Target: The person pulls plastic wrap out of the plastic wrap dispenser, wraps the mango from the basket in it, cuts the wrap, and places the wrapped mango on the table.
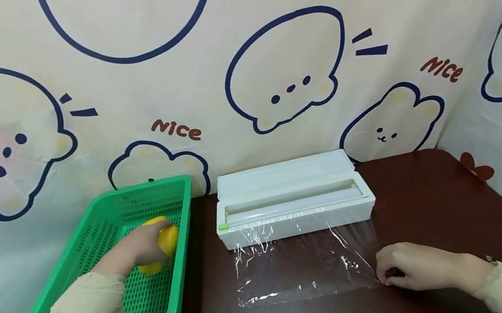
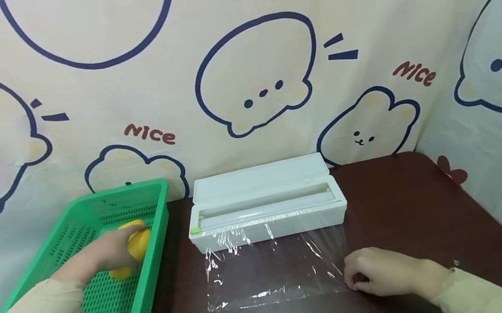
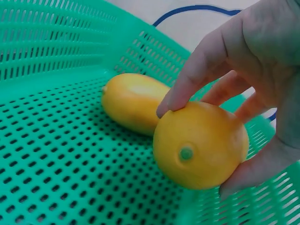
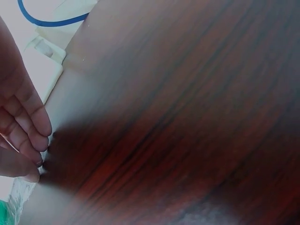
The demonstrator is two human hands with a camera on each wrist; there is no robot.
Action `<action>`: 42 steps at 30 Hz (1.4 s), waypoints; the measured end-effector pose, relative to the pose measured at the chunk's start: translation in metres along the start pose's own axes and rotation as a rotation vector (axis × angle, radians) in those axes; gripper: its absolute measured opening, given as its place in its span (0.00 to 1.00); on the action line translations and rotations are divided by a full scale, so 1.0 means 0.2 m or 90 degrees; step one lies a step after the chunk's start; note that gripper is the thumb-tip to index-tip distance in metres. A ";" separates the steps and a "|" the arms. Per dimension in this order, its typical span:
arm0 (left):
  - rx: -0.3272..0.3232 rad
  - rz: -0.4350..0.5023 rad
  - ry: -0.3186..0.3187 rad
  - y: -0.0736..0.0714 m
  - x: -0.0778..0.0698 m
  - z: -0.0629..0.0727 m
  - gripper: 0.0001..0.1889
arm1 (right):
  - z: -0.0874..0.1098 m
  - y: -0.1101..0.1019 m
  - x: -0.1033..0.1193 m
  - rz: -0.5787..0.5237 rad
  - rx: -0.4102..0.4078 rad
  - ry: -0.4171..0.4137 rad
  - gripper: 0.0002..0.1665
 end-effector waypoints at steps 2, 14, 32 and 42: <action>-0.008 0.012 0.004 -0.04 -0.03 0.02 0.46 | 0.00 0.00 0.00 0.003 -0.007 -0.008 0.19; -0.052 0.017 0.026 -0.24 -0.17 0.17 0.49 | -0.01 0.02 -0.01 -0.013 0.008 -0.009 0.19; -0.170 -0.023 0.105 -0.13 -0.64 0.41 0.44 | -0.02 0.03 0.00 -0.034 0.024 -0.014 0.19; -0.198 0.003 0.190 0.12 -0.88 0.45 0.43 | -0.02 0.02 0.00 -0.035 0.012 -0.031 0.20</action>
Point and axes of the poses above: each hand's wrist, its own z-axis away from the middle knuckle, its own y-axis out of the palm, x = y × z, the point moved 8 cm from there along -z, towards the middle knuckle
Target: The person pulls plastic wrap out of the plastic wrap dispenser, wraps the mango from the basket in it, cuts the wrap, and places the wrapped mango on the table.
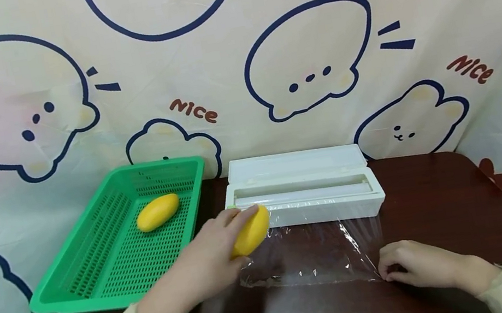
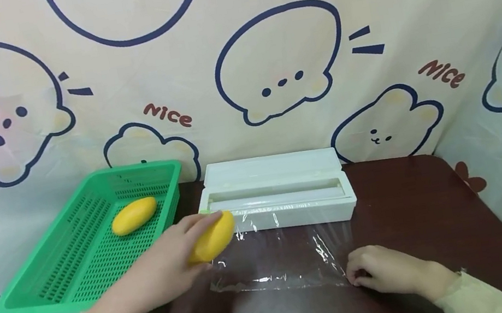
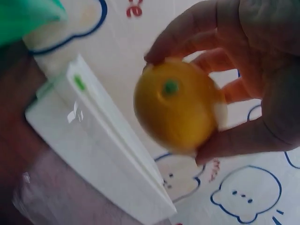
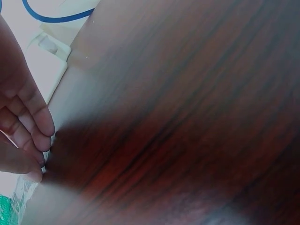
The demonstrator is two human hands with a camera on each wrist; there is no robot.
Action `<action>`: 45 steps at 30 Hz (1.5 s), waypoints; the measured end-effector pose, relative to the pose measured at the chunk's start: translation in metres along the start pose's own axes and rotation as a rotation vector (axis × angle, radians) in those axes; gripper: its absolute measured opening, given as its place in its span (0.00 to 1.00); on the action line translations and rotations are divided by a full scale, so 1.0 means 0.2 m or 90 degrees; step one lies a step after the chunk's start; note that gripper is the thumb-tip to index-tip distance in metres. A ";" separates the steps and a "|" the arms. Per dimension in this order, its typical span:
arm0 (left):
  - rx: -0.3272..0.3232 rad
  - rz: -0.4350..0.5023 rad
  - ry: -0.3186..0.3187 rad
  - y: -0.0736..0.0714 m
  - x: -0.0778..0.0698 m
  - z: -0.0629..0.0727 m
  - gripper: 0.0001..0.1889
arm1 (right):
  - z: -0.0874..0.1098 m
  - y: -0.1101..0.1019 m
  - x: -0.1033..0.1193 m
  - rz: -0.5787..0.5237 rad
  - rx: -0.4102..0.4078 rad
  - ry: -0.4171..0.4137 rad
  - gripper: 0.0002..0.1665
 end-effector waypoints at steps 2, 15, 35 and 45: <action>0.004 0.004 0.003 0.05 -0.03 -0.03 0.42 | 0.00 -0.01 0.00 -0.004 -0.001 0.004 0.21; 0.087 0.040 0.117 0.41 -0.17 -0.29 0.44 | -0.01 -0.02 0.00 -0.027 0.020 0.032 0.18; 0.138 0.041 0.143 0.65 -0.11 -0.38 0.46 | -0.01 -0.01 0.00 -0.013 0.029 0.050 0.17; 0.125 0.031 0.138 0.65 -0.11 -0.40 0.42 | -0.02 -0.03 0.07 0.123 -0.015 -0.005 0.20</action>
Point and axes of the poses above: each hand's wrist, its own z-axis away from the middle knuckle, its own y-axis out of the palm, x = y × z, the point moved 8 cm from there along -z, towards the middle knuckle
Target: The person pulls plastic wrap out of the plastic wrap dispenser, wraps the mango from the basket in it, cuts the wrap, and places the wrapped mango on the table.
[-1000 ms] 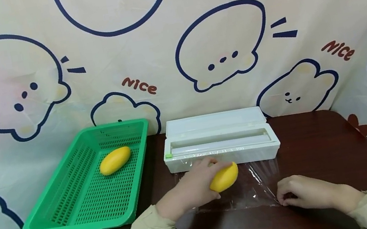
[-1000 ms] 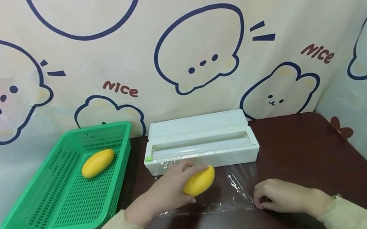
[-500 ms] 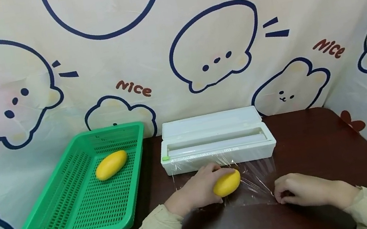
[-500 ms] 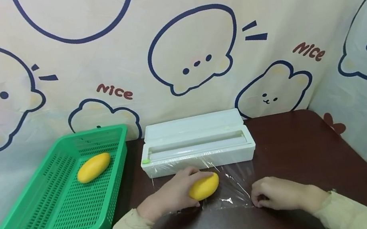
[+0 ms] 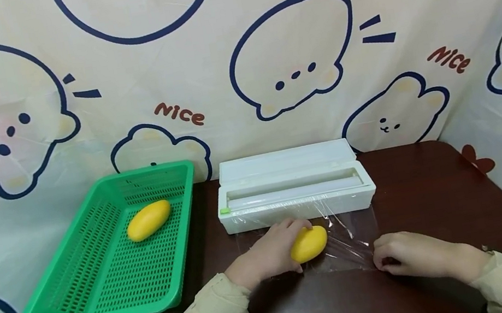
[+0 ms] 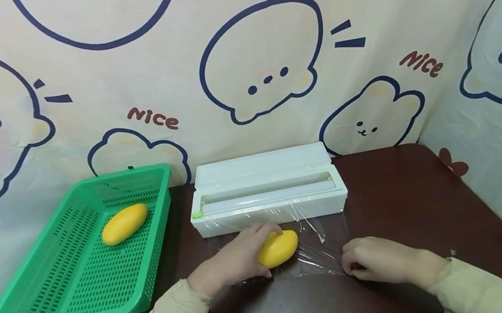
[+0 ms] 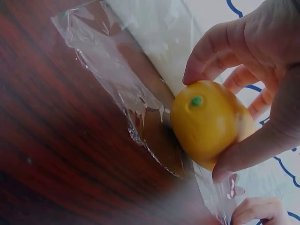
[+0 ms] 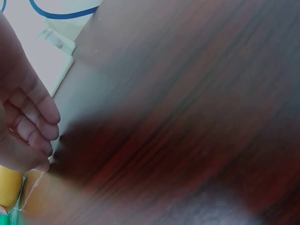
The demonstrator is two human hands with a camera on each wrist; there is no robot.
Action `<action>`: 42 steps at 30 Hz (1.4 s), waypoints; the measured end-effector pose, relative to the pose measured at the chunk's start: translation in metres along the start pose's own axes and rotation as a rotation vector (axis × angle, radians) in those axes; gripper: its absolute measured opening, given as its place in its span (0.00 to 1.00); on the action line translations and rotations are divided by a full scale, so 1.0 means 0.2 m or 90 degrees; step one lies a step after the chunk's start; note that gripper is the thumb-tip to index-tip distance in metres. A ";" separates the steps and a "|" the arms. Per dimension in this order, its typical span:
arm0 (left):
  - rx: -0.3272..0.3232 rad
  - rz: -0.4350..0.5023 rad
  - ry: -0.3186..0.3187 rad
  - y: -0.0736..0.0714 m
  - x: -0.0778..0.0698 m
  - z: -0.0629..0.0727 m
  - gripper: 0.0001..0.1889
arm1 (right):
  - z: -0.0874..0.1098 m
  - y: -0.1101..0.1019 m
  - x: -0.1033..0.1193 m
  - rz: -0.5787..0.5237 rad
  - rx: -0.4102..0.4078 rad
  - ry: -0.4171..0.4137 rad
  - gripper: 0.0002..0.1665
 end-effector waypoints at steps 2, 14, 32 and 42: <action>0.000 0.008 0.001 0.00 0.00 0.00 0.41 | 0.00 -0.01 0.01 0.028 -0.005 -0.008 0.21; 0.006 0.041 -0.021 -0.03 0.00 0.01 0.35 | -0.08 -0.20 0.07 0.092 -0.154 -0.018 0.22; 0.006 0.018 -0.023 -0.04 0.00 0.03 0.34 | -0.48 -0.18 0.09 0.080 -0.217 -0.038 0.18; -0.013 0.056 -0.022 -0.05 0.01 0.01 0.33 | -0.51 -0.08 0.04 0.039 -0.209 0.022 0.16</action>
Point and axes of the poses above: each hand's wrist, its own z-axis away from the middle knuckle, its own y-axis out of the palm, x = y × z, the point moved 8 cm from there along -z, towards the middle knuckle
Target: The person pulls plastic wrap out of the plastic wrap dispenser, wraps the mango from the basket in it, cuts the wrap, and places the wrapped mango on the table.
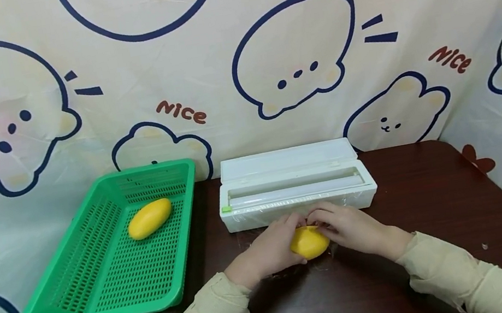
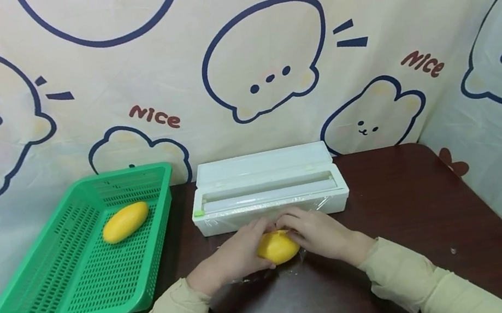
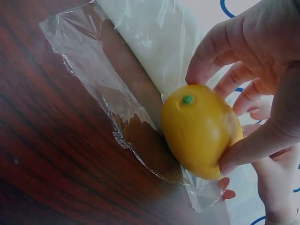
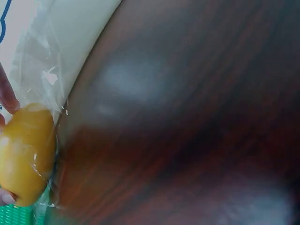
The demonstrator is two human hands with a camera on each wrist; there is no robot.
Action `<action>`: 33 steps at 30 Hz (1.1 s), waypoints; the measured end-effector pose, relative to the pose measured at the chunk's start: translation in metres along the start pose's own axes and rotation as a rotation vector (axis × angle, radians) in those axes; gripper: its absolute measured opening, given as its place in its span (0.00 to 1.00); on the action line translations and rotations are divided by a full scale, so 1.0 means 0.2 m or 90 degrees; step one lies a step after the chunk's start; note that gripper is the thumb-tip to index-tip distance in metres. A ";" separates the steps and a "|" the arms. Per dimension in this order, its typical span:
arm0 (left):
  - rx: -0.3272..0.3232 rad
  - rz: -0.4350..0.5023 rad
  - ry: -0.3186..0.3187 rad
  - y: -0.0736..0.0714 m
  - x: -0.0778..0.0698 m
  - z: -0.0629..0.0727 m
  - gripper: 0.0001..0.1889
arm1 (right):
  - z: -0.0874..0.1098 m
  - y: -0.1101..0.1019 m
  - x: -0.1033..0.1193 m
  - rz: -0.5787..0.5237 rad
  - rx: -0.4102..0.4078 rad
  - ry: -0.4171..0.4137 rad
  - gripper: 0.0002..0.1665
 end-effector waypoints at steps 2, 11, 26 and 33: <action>0.003 0.011 0.000 0.00 0.00 0.00 0.32 | 0.01 0.01 0.00 -0.009 0.009 0.010 0.13; -0.029 -0.057 0.000 -0.07 0.05 0.15 0.25 | 0.04 0.06 -0.02 -0.036 0.093 0.049 0.17; -0.061 -0.170 -0.054 -0.13 0.21 0.43 0.16 | 0.05 0.04 -0.02 -0.015 0.107 0.066 0.21; -0.054 -0.188 -0.046 -0.08 0.26 0.42 0.13 | 0.05 0.04 -0.03 -0.033 0.116 0.075 0.19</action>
Point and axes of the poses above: each hand's wrist, its own z-axis away from the middle knuckle, its own y-axis out of the palm, x = y × z, the point moved 8 cm from there along -z, towards the middle knuckle
